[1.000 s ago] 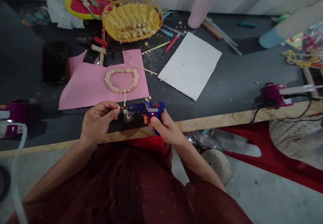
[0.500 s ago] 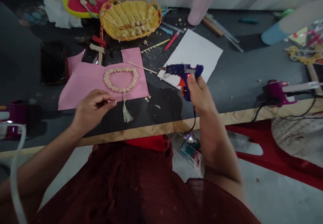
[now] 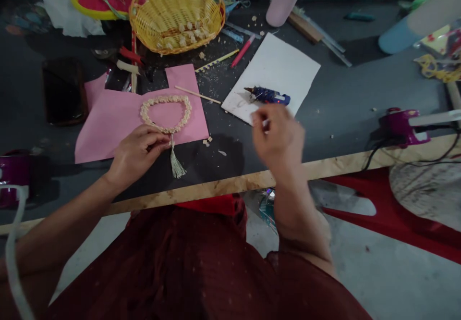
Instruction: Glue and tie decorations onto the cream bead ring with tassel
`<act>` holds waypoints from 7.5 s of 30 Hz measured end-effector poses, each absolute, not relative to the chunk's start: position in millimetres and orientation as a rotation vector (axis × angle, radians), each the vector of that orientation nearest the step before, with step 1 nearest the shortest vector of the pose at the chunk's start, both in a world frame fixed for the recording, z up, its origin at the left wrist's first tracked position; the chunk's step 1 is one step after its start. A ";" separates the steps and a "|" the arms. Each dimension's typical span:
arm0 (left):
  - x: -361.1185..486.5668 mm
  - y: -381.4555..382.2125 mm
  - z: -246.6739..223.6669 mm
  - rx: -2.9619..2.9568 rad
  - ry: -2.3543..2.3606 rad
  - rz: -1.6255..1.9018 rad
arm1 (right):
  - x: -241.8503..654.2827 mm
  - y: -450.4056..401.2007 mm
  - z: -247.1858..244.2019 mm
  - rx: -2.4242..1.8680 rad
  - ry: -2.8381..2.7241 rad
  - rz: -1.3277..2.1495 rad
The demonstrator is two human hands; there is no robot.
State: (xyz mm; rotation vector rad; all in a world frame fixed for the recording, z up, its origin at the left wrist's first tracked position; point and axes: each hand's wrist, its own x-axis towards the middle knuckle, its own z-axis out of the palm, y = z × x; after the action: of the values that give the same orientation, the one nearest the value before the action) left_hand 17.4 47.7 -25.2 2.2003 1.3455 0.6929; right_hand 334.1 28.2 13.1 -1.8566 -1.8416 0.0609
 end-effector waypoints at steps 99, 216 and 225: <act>12.4 -15.1 -28.0 2.738 1.130 0.464 | 274.6 10.6 -22.1 -1.596 -2.168 0.210; 15.5 -17.0 -24.3 2.764 1.207 0.533 | 411.3 69.9 -12.5 -2.333 -1.468 0.276; 20.1 -11.3 -25.8 2.764 1.267 0.479 | 404.9 69.4 -3.2 -2.406 -1.588 0.316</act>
State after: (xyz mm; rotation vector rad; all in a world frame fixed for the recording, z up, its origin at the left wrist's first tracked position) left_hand 20.1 -11.3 -25.8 2.7642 1.2675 0.4788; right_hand 404.9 69.4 -3.2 -2.4060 -1.5883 0.3162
